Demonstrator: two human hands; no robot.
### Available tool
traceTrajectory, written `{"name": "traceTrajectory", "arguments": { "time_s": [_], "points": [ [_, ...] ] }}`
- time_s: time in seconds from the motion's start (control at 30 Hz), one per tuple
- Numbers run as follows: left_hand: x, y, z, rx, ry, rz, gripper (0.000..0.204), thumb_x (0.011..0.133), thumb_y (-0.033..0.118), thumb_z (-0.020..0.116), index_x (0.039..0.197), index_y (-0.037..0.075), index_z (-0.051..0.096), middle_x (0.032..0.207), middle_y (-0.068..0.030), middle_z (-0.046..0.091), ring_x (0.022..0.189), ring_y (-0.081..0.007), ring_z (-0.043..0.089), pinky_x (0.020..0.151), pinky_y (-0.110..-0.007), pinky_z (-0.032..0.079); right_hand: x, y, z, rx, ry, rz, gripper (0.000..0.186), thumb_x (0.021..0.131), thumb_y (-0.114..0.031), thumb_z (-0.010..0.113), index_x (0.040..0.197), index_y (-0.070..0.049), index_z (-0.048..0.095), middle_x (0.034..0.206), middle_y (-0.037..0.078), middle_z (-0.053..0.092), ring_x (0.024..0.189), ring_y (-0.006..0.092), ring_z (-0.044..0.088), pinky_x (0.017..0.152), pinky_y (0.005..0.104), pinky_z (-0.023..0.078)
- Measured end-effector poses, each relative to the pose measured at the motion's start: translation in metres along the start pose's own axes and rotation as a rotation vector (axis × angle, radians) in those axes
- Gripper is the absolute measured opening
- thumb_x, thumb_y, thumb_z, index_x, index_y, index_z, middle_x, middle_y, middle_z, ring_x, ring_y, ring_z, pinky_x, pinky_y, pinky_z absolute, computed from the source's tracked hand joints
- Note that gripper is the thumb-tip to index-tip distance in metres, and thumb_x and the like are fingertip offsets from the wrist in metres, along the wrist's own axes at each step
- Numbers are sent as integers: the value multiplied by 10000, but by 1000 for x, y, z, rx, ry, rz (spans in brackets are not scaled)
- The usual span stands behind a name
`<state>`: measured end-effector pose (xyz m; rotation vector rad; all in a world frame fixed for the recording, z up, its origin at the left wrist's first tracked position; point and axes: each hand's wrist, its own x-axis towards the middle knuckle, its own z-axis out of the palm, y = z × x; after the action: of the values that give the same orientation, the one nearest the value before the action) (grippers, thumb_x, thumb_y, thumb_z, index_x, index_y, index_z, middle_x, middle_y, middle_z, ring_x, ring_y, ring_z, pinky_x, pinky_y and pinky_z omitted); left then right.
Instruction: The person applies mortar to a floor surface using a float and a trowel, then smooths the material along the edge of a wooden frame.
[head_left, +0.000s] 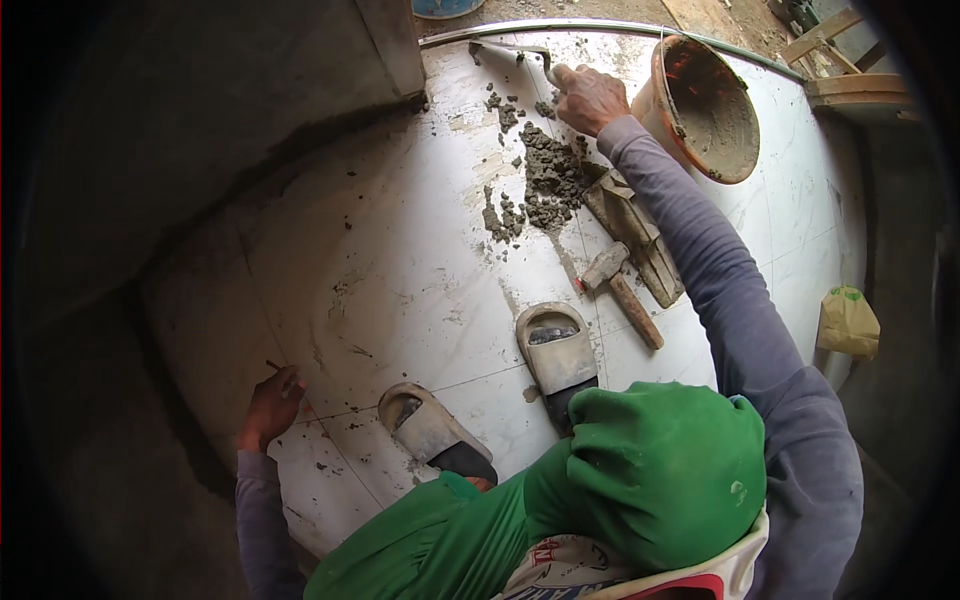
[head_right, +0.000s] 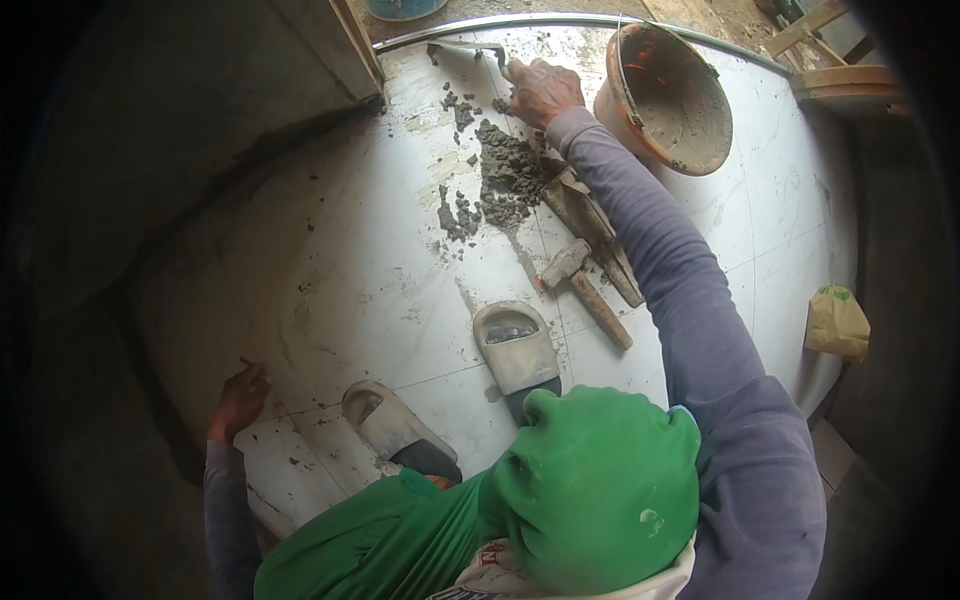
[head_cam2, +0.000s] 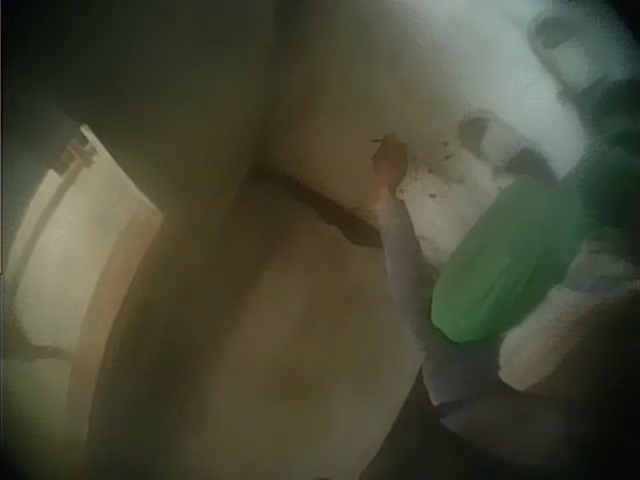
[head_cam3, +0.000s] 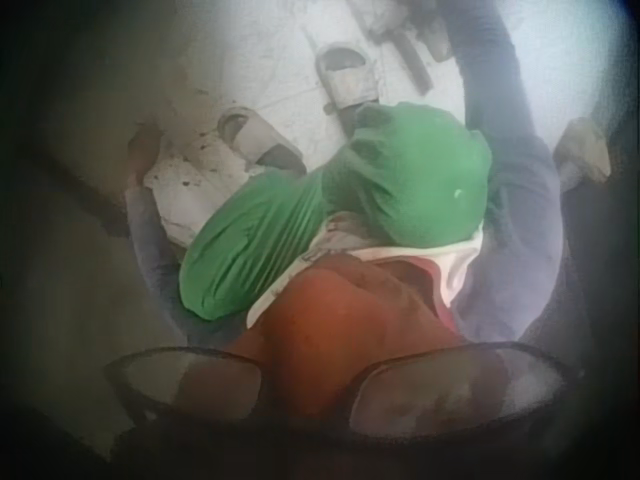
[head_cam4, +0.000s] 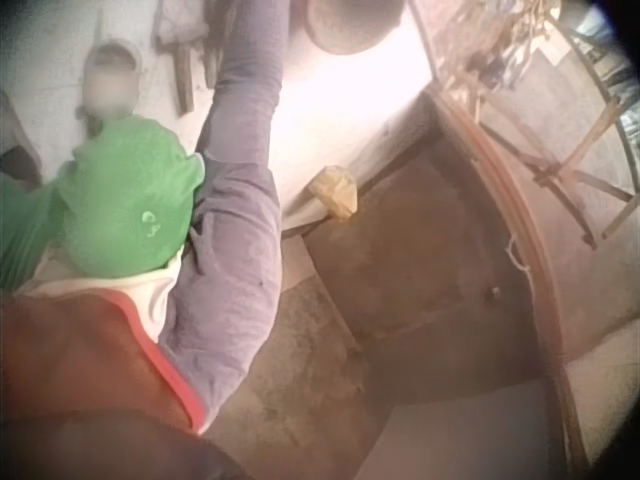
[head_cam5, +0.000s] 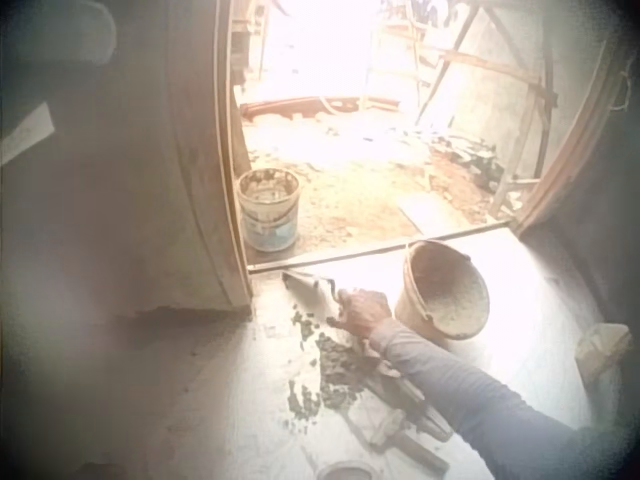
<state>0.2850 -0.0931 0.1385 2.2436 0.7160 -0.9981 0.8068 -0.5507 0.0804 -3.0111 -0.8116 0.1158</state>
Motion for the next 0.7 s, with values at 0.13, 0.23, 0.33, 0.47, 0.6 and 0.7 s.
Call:
{"name": "traceTrajectory", "arguments": {
  "time_s": [0.13,0.23,0.33,0.47,0.6,0.7],
  "points": [
    [-1,0,-7,19,5,-14,552,1050,333,678,1477,-12,626,1417,-291,706,1355,-416,683,1129,-472,544,-40,11,-10,22,-7,-24,251,1064,-274,595,1199,-134,754,996,236,747,815,369,726,755,544,533],
    [18,15,-10,70,-25,-16,543,1053,336,676,1471,-8,633,1412,-288,710,1356,-406,684,1130,-467,543,-22,17,-5,128,53,-26,276,1068,-286,594,1216,-119,758,929,224,751,802,380,733,764,544,544],
    [29,30,-15,75,-26,26,531,1060,336,672,1468,-2,639,1394,-273,725,1338,-398,696,1117,-464,550,-3,-11,-9,186,71,-19,328,955,-298,641,1147,-62,763,864,206,764,784,382,744,809,525,590],
    [30,46,-24,-19,100,99,512,1065,330,668,1463,10,645,1378,-251,740,1332,-397,700,1107,-463,554,-15,-19,-8,288,-67,111,328,877,-275,638,1088,-68,781,979,236,791,946,419,774,908,525,602],
    [20,32,-18,2,55,40,497,1068,326,659,1457,17,647,1369,-252,742,1315,-396,710,1092,-468,561,-34,-13,0,241,-11,205,338,881,-246,637,1115,-49,782,974,266,789,946,436,784,879,539,619],
    [18,-7,-6,84,-3,16,498,1069,333,654,1457,20,646,1347,-255,748,1279,-398,726,1068,-479,571,-32,-17,8,202,15,171,325,913,-271,625,1085,-29,757,912,273,772,860,458,768,857,560,602]
  ]
}}
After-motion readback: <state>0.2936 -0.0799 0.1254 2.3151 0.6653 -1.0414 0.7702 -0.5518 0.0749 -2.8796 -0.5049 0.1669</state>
